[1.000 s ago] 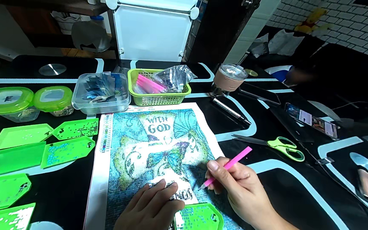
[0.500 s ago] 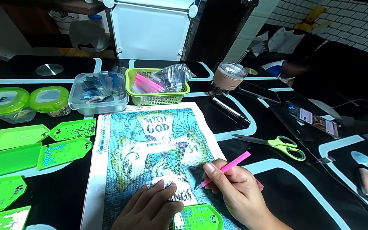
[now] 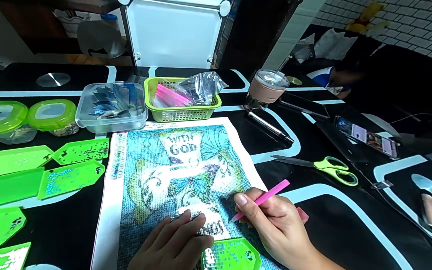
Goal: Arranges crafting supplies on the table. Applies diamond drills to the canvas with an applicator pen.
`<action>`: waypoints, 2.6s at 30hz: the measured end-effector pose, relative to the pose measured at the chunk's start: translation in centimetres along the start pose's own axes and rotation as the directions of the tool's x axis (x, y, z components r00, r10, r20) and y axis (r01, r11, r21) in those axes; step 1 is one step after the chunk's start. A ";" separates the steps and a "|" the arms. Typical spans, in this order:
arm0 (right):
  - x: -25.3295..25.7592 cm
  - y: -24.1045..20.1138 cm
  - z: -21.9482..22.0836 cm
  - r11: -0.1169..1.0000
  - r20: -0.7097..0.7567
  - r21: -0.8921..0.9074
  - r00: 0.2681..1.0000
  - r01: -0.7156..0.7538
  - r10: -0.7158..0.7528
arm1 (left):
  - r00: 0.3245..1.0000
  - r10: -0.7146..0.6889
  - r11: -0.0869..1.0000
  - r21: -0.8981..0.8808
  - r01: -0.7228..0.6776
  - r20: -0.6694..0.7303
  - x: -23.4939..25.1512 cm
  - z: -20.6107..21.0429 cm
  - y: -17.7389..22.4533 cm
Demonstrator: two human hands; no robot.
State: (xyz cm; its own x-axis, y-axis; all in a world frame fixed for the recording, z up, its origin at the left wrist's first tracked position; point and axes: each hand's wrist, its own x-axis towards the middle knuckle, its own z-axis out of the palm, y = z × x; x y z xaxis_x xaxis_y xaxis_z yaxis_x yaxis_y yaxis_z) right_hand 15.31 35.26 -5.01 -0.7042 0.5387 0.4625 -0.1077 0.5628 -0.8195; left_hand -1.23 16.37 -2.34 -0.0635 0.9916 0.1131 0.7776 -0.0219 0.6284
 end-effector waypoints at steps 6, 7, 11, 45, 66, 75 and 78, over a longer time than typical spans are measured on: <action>-0.2 -0.6 0.2 0.952 0.026 -0.271 0.990 0.140 -0.138 | 1.000 0.001 1.000 0.001 -0.001 -0.007 0.0 0.1 0.0; -0.2 -0.7 0.2 0.933 0.036 -0.318 0.986 0.167 -0.164 | 1.000 0.001 1.000 0.000 -0.001 -0.010 0.0 0.1 0.0; -0.3 -1.0 0.4 0.888 0.069 -0.398 0.972 0.232 -0.224 | 1.000 0.001 1.000 -0.002 -0.001 -0.009 0.0 0.1 0.0; -1.4 -2.2 0.4 0.998 0.132 -0.027 0.990 0.062 -0.058 | 1.000 0.011 1.000 -0.014 -0.011 -0.024 0.0 0.2 -0.3; -0.3 -0.7 0.0 0.999 -0.014 -0.054 1.000 -0.003 0.002 | 1.000 0.000 1.000 -0.003 0.000 -0.013 0.0 0.2 -0.1; -0.5 -0.9 0.3 0.966 0.005 -0.241 0.996 0.093 -0.094 | 1.000 0.004 1.000 -0.002 -0.004 -0.018 0.0 0.2 -0.1; -0.7 -1.0 0.4 0.958 -0.004 -0.268 0.995 0.097 -0.102 | 1.000 -0.001 1.000 -0.003 0.001 -0.009 0.0 0.2 -0.1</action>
State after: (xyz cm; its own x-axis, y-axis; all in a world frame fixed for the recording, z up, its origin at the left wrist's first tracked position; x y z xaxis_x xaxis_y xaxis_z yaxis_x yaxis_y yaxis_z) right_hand 15.60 34.12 -4.65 -0.6869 0.4807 0.5451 0.0165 0.7601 -0.6496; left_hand -1.20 16.35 -2.58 -0.0697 0.9904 0.1197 0.7756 -0.0217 0.6308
